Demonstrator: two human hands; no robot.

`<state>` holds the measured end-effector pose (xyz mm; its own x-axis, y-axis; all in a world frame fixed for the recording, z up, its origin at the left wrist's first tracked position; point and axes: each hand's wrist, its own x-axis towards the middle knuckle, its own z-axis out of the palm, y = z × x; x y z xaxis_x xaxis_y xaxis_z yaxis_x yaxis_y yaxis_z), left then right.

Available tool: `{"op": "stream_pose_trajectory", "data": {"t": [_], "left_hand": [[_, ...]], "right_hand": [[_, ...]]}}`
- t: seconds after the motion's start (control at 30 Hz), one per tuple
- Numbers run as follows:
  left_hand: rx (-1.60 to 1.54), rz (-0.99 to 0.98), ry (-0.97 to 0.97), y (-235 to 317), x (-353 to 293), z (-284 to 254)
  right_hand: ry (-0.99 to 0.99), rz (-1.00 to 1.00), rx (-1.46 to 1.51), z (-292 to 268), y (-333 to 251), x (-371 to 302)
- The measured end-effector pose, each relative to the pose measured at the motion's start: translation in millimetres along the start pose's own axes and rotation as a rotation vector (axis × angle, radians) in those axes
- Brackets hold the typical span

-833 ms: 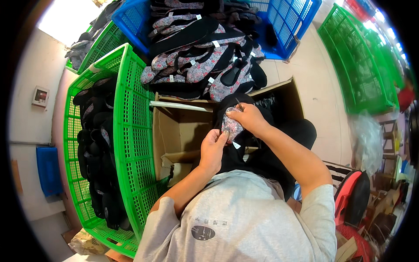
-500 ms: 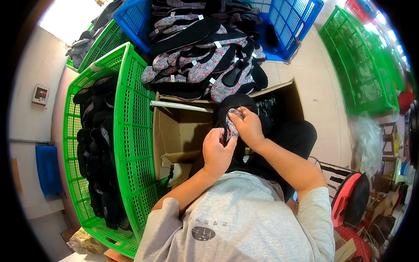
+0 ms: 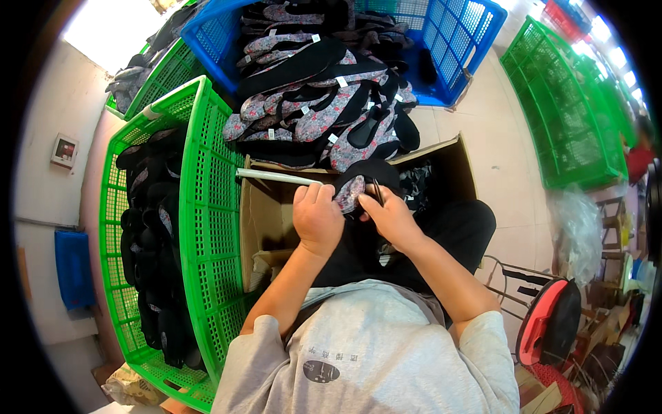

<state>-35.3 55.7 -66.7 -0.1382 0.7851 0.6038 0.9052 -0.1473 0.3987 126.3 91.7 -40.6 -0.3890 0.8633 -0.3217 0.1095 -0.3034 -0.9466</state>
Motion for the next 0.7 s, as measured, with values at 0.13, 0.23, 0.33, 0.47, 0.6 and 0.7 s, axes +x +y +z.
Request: {"op": "stream_pose_trajectory", "data": {"t": [0.13, 0.23, 0.33, 0.47, 0.6, 0.7], "left_hand": [[-0.011, 0.064, -0.019, -7, -2, -4], [-0.059, 0.084, -0.007, -8, -7, -1], [-0.041, 0.120, -0.102, -10, -9, -5], [-0.041, 0.123, -0.244, -2, -8, -26], [-0.240, 0.123, -0.365, 10, -1, -51], [-0.311, 0.033, -0.399, 12, -11, -57]], "right_hand": [[0.046, -0.059, 0.185, -33, -12, -24], [0.174, -0.224, -0.086, -58, 4, -13], [0.103, -0.214, -0.414, -55, 22, -12], [0.103, -0.098, -0.455, -26, 14, -20], [0.064, -0.217, -0.381, -33, 31, -10], [-0.054, -0.109, -0.250, -23, 34, -13]]}}
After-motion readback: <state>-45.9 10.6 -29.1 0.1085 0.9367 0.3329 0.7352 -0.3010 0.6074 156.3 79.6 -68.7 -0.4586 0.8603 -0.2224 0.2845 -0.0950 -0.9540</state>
